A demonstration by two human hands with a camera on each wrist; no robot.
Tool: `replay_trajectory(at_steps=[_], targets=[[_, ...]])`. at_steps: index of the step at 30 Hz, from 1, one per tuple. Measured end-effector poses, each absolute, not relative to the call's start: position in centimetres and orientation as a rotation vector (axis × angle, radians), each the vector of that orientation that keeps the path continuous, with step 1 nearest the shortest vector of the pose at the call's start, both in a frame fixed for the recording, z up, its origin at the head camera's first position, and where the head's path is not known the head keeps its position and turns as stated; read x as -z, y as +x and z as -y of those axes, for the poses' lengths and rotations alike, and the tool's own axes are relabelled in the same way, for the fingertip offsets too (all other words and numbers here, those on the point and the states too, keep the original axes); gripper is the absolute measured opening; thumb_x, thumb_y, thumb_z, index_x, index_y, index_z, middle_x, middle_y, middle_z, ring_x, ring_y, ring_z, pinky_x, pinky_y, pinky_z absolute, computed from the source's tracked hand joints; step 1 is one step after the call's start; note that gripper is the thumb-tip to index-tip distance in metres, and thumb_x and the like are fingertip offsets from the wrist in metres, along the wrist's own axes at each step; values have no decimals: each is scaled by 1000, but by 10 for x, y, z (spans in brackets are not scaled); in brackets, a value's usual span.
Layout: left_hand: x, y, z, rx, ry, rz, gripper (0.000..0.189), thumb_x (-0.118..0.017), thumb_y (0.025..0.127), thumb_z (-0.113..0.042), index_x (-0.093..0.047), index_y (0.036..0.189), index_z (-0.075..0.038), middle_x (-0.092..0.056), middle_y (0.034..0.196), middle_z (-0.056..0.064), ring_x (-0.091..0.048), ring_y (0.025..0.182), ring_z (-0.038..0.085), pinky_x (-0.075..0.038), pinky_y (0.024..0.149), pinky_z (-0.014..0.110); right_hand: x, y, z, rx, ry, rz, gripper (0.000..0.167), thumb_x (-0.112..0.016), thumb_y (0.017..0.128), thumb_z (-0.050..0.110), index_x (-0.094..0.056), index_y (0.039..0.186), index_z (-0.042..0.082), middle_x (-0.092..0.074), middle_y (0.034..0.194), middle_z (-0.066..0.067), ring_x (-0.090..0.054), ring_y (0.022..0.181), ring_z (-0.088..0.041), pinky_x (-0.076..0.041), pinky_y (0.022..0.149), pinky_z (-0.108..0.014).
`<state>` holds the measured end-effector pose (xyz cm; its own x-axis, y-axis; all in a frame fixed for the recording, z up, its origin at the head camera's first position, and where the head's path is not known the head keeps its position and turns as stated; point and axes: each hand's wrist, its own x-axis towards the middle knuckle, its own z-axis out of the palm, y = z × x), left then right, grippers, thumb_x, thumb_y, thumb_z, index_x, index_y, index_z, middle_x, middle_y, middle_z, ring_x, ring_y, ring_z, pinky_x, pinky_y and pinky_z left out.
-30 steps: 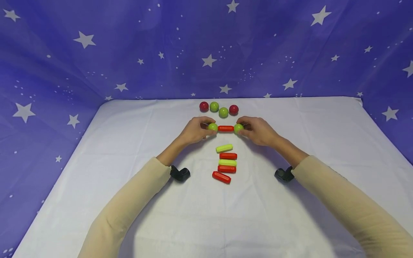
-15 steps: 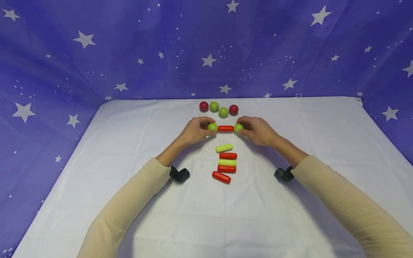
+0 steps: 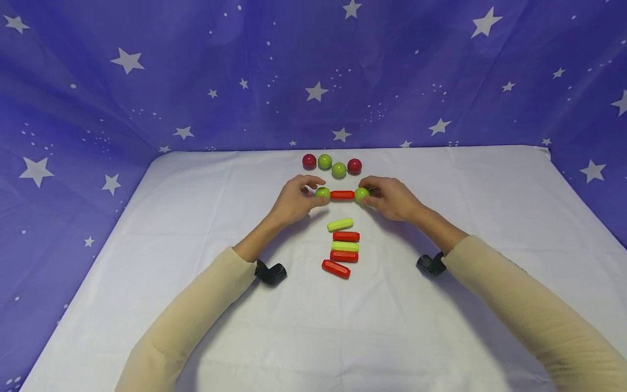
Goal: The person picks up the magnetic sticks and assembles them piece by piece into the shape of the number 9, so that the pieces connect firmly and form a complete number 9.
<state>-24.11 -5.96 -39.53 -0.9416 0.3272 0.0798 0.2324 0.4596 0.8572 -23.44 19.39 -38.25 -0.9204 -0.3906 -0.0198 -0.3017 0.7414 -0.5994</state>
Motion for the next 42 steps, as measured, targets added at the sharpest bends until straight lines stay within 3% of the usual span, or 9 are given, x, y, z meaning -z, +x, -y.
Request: replay_trajectory(at_steps=[5, 12, 28, 34, 42], targets=[[393, -227, 56, -1542, 584, -2476, 36, -78, 85, -15, -68, 118, -4, -60, 101, 10, -55, 85, 23, -53, 52, 30, 382, -234, -194, 919, -569, -2796, 35, -67, 94, 8, -60, 127, 0, -63, 122, -16, -61, 111, -32, -47, 101, -47], [393, -217, 48, -1452, 635, -2375, 34, -76, 87, -12, -67, 119, -3, -63, 109, 10, -60, 83, 21, -58, 55, 34, 381, -234, -195, 935, -590, -2804, 33, -68, 93, 8, -61, 125, 0, -64, 120, -15, -62, 111, -32, -48, 100, -47], [395, -218, 48, -1272, 716, -2369, 28, -78, 85, -10, -69, 112, -5, -65, 98, 5, -62, 82, 20, -57, 57, 31, 382, -234, -195, 922, -589, -2801, 34, -67, 94, 8, -61, 126, 0, -64, 121, -16, -62, 111, -33, -48, 100, -47], [392, -221, 61, -1287, 657, -2364, 20, -75, 85, -5, -70, 105, -5, -66, 99, 7, -62, 81, 22, -58, 59, 32, 383, -233, -195, 924, -573, -2791, 35, -67, 94, 8, -60, 127, 0, -63, 122, -16, -61, 112, -33, -47, 101, -47], [385, -229, 90, -1221, 582, -2439, 24, -75, 85, -4, -69, 108, -2, -65, 100, 10, -61, 82, 22, -56, 58, 32, 382, -233, -194, 912, -577, -2809, 35, -68, 93, 9, -61, 126, 2, -64, 121, -14, -61, 111, -31, -47, 101, -47]])
